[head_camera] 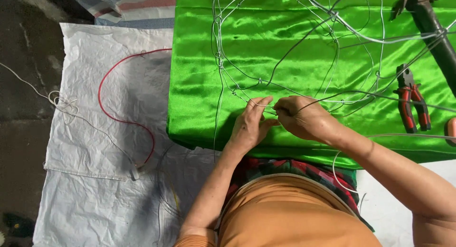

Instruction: Assembling a circular wire frame by manually twisting metal wires together to create connections.

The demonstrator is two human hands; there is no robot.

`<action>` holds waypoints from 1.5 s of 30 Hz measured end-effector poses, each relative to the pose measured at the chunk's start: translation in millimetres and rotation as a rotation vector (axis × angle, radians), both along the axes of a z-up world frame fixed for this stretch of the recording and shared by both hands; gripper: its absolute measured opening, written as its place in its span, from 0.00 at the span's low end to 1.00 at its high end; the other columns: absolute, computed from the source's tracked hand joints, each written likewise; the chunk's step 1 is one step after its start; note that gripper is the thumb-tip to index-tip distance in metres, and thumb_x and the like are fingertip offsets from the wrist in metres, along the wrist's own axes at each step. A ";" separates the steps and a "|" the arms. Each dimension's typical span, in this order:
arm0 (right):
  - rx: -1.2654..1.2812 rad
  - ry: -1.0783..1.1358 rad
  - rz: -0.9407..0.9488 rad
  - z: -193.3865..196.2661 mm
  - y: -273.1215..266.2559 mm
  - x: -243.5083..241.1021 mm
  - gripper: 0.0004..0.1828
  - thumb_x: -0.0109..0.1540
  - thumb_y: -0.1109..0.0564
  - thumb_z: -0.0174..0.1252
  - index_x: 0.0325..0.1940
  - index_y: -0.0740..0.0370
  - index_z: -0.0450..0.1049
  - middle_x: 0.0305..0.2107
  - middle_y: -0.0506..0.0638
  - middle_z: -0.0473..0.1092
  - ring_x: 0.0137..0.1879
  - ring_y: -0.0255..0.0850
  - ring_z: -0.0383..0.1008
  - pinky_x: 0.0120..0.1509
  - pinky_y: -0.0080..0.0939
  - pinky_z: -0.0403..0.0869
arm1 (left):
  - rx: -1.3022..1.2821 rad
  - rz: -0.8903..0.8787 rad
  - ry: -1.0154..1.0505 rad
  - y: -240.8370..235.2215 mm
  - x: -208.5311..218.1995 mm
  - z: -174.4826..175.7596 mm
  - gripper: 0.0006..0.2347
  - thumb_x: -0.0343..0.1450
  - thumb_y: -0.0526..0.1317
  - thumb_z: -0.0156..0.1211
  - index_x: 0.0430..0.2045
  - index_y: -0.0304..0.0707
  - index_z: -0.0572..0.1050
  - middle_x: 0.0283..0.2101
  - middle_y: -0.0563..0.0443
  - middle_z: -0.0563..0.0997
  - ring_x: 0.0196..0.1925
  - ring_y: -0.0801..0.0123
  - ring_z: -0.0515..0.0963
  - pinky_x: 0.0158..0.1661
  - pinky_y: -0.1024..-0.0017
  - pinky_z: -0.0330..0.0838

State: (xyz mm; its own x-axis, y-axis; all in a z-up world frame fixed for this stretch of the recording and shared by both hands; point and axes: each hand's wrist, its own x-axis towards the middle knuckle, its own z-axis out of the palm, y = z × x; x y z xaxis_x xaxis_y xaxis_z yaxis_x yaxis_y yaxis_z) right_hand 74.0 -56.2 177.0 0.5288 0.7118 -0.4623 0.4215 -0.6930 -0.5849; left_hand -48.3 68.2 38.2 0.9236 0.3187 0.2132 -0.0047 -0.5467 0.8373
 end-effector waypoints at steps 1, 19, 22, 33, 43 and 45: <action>-0.023 0.006 0.007 5.6 1.4 1.6 0.12 0.64 0.53 0.53 0.43 0.58 0.80 0.34 0.58 0.78 0.45 0.59 0.80 0.50 0.60 0.76 | 0.005 0.043 -0.028 0.8 -3.4 2.7 0.26 0.68 0.42 0.71 0.61 0.43 0.69 0.51 0.43 0.76 0.34 0.55 0.84 0.35 0.56 0.81; 0.068 -0.190 0.160 24.3 -16.4 -6.2 0.12 0.61 0.52 0.59 0.46 0.56 0.77 0.39 0.59 0.76 0.46 0.59 0.80 0.47 0.57 0.78 | 0.265 -0.014 -0.185 -7.9 5.1 27.5 0.04 0.73 0.36 0.63 0.39 0.48 0.80 0.26 0.57 0.75 0.19 0.64 0.80 0.21 0.69 0.77; 0.252 -0.262 0.106 41.4 -30.4 -20.5 0.30 0.59 0.53 0.65 0.63 0.59 0.67 0.53 0.64 0.69 0.55 0.65 0.75 0.52 0.64 0.78 | 0.273 -0.021 -0.155 -6.5 7.1 48.5 0.03 0.75 0.37 0.60 0.37 0.46 0.81 0.21 0.57 0.74 0.15 0.70 0.76 0.20 0.75 0.75; 0.859 0.433 -0.793 -93.5 -101.2 -61.9 0.15 0.73 0.58 0.50 0.51 0.76 0.75 0.28 0.58 0.73 0.35 0.43 0.72 0.43 0.53 0.80 | 0.328 -0.016 -0.135 -12.4 15.9 50.1 0.12 0.76 0.41 0.59 0.53 0.58 0.79 0.19 0.58 0.67 0.13 0.64 0.74 0.17 0.65 0.76; 1.074 0.764 -1.060 -101.2 -61.7 -56.8 0.13 0.71 0.53 0.56 0.41 0.68 0.74 0.31 0.62 0.77 0.33 0.47 0.81 0.40 0.48 0.82 | 0.334 0.024 -0.126 -25.6 18.3 54.8 0.09 0.76 0.43 0.60 0.48 0.62 0.80 0.20 0.56 0.67 0.17 0.59 0.78 0.20 0.62 0.78; 1.064 0.722 -1.056 -107.9 -60.6 -56.1 0.14 0.71 0.53 0.57 0.40 0.68 0.73 0.29 0.62 0.76 0.32 0.47 0.80 0.40 0.48 0.82 | 0.327 0.021 -0.136 -25.9 17.3 56.6 0.08 0.76 0.43 0.60 0.47 0.60 0.81 0.20 0.58 0.67 0.16 0.63 0.77 0.20 0.65 0.78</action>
State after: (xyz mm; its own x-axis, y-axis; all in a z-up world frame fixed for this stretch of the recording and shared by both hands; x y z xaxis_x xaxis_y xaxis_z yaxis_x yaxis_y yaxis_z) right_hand 17.9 -116.8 69.0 0.8581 0.3400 -0.3847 -0.4923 0.3320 -0.8046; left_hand -31.1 42.3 94.8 0.8737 0.2322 0.4274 -0.0894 -0.7870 0.6104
